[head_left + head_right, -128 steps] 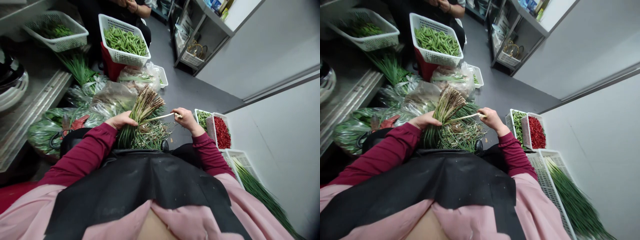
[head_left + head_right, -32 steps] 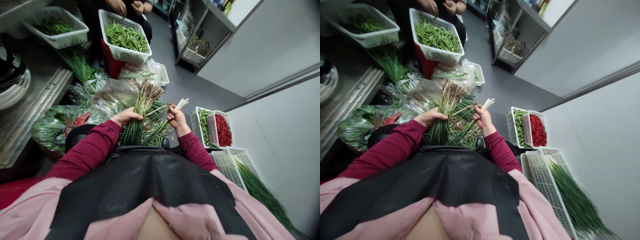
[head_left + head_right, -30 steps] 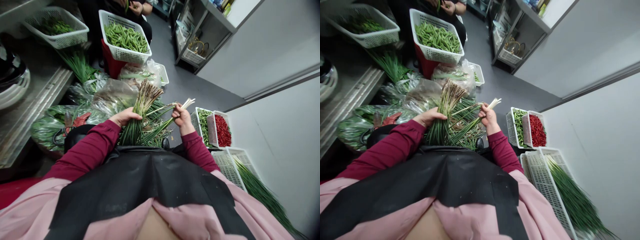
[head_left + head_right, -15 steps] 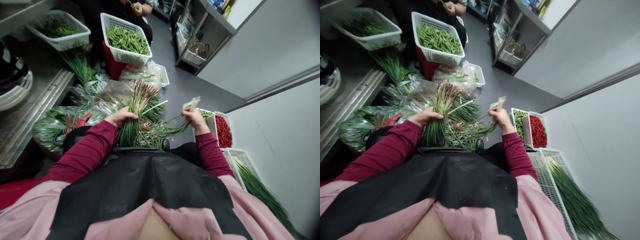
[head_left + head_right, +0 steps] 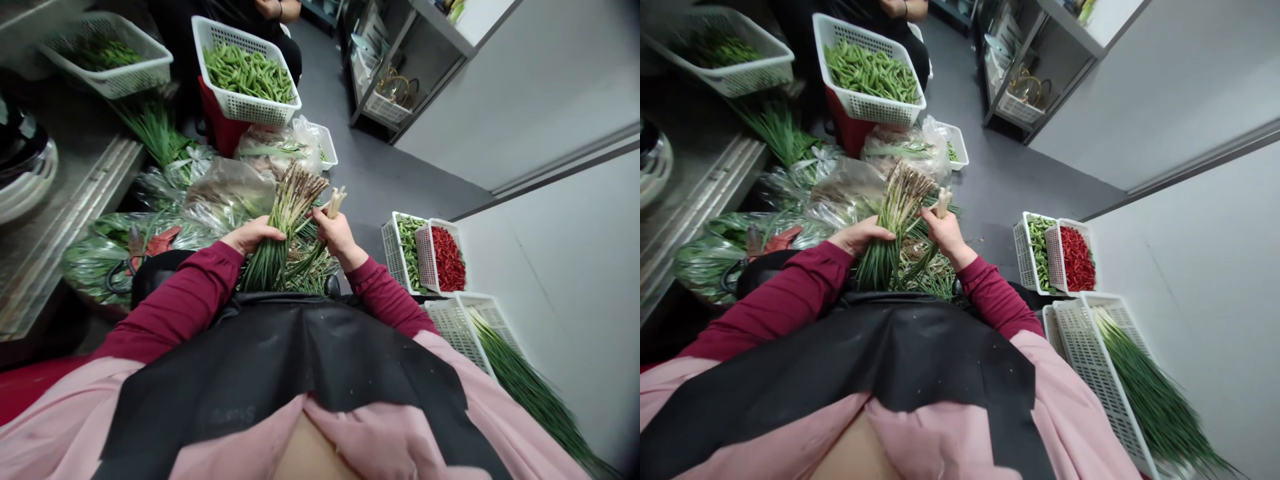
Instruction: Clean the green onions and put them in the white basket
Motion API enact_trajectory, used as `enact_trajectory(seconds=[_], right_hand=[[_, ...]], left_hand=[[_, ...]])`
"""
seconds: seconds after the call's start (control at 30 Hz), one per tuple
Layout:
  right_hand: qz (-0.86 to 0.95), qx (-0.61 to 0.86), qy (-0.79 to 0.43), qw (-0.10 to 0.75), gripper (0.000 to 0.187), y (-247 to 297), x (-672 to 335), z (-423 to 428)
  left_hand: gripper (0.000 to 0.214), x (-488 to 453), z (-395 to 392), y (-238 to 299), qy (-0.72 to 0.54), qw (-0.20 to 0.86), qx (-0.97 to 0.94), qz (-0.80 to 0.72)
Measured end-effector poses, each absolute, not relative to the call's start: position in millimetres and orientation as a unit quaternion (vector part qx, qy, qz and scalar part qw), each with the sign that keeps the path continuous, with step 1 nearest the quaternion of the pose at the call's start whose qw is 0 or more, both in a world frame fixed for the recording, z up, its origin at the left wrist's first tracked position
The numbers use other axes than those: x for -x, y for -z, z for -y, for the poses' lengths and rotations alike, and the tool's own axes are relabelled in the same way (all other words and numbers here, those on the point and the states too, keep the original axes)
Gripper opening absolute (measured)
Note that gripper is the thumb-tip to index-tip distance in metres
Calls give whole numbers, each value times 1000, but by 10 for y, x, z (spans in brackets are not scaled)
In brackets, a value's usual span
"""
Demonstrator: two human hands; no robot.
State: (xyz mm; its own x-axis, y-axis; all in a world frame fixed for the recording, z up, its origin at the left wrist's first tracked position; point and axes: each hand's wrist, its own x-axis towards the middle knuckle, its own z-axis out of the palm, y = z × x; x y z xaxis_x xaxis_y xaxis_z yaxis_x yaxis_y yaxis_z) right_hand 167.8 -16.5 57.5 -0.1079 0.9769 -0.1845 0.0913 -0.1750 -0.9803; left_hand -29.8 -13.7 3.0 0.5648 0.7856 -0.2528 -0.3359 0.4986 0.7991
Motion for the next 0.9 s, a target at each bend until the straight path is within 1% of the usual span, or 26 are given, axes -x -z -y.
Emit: enact_trajectory(seconds=[0.03, 0.1, 0.2, 0.27, 0.3, 0.37, 0.47, 0.5, 0.57, 0.63, 0.73, 0.9], right_hand=[[494, 538, -543, 415, 38, -565, -1692, 128], [497, 556, -474, 468, 38, -560, -1845, 39], [509, 583, -289, 563, 35, -652, -2270, -91], [515, 589, -195, 592, 36, -751, -2492, -119], [525, 589, -181, 587, 36, -786, -2537, -104], [566, 585, -215, 541, 32, -791, -2464, -28], [628, 555, -353, 415, 30, -634, -2075, 124], [629, 539, -400, 393, 32, -565, -1932, 165], [610, 504, -480, 379, 34, -452, -1713, 220], [584, 489, -518, 389, 32, -401, -1618, 244], [570, 520, -503, 388, 30, -411, -1656, 246], [590, 570, -427, 380, 30, -396, -1767, 224]], left_hand=[[47, 292, 135, -33, -347, 810, -362, -305], [43, 300, 132, -49, -345, 813, -362, -297], [40, 333, 129, -79, -342, 819, -360, -288], [40, 339, 126, -88, -338, 819, -364, -288], [40, 333, 125, -87, -335, 818, -368, -288], [42, 305, 123, -80, -328, 819, -376, -284], [48, 249, 130, -69, -319, 823, -383, -271], [51, 234, 135, -67, -318, 826, -382, -266], [57, 215, 145, -61, -318, 829, -379, -261], [61, 216, 148, -52, -324, 826, -377, -264], [58, 245, 127, -31, -338, 816, -376, -279], [43, 276, 98, -30, -362, 800, -386, -281]])
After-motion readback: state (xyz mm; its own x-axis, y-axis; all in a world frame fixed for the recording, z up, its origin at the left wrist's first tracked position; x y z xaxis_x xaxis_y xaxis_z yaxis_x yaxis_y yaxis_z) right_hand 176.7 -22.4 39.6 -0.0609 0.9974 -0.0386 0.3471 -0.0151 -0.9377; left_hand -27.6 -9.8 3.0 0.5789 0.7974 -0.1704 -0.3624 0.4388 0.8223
